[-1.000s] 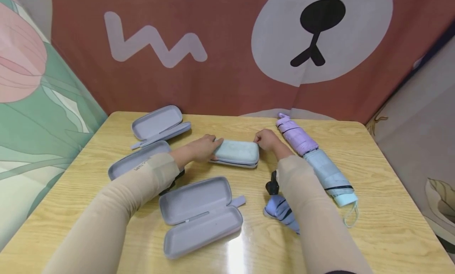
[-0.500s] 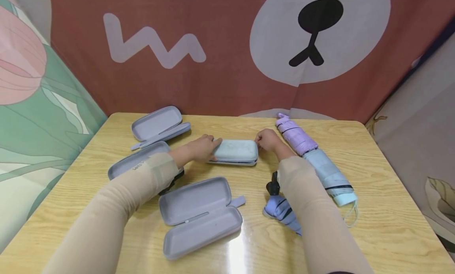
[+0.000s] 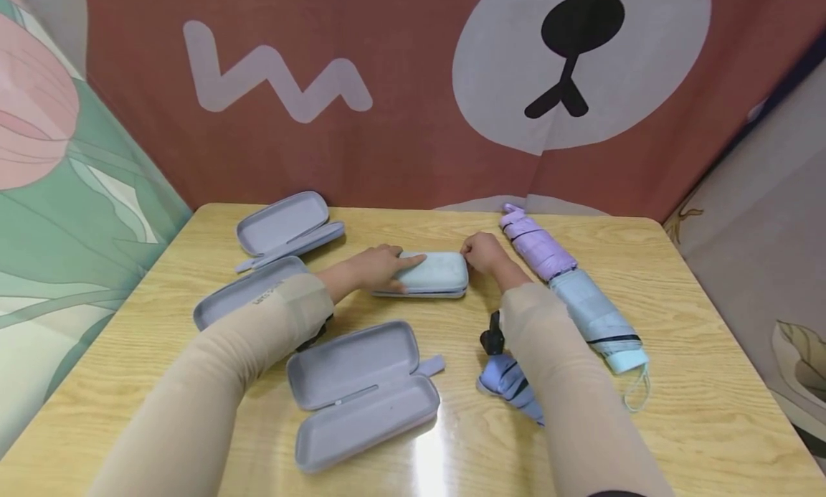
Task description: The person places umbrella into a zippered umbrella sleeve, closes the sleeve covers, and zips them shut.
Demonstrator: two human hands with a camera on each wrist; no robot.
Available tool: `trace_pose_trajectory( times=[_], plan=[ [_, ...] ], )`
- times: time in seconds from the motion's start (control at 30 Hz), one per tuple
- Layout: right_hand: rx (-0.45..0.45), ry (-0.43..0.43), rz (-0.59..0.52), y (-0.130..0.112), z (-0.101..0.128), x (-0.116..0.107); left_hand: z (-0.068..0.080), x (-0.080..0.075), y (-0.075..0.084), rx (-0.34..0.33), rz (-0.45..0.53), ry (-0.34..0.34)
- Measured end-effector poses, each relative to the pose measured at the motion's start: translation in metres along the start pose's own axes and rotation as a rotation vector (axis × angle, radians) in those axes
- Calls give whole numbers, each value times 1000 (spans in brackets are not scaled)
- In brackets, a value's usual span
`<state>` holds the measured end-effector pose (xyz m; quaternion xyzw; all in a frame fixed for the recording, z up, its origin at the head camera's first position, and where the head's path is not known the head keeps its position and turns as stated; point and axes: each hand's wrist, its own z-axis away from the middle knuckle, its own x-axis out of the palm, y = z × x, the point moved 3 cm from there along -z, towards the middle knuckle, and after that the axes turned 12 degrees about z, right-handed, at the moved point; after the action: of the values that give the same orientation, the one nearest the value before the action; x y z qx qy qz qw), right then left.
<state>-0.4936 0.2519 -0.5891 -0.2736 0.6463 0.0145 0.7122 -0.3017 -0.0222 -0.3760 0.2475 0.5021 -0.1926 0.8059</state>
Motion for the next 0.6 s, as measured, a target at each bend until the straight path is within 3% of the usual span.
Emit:
trace_pose_trajectory(
  times=[0.1, 0.13, 0.2, 0.27, 0.4, 0.47, 0.53, 0.6],
  plan=[
    [-20, 12, -20, 48, -26, 29, 0, 1, 0, -8, -21, 2],
    [-44, 36, -18, 55, -30, 34, 0, 0, 0, -9, -24, 1],
    [-40, 43, -21, 45, -24, 28, 0, 0, 1, -11, -26, -5],
    [-52, 61, -27, 9, -3, 4, 0, 0, 0, -14, -24, -7],
    [22, 3, -55, -109, 64, -74, 1, 2, -3, -46, -27, 5],
    [39, -20, -75, -155, 90, -103, 2, 3, -6, -69, -26, 10],
    [66, -50, -82, -183, 107, -122, 1, 3, -7, -85, -17, 13],
    [81, -69, -89, -196, 115, -130, 0, 4, -8, -98, -4, 17]
  ],
)
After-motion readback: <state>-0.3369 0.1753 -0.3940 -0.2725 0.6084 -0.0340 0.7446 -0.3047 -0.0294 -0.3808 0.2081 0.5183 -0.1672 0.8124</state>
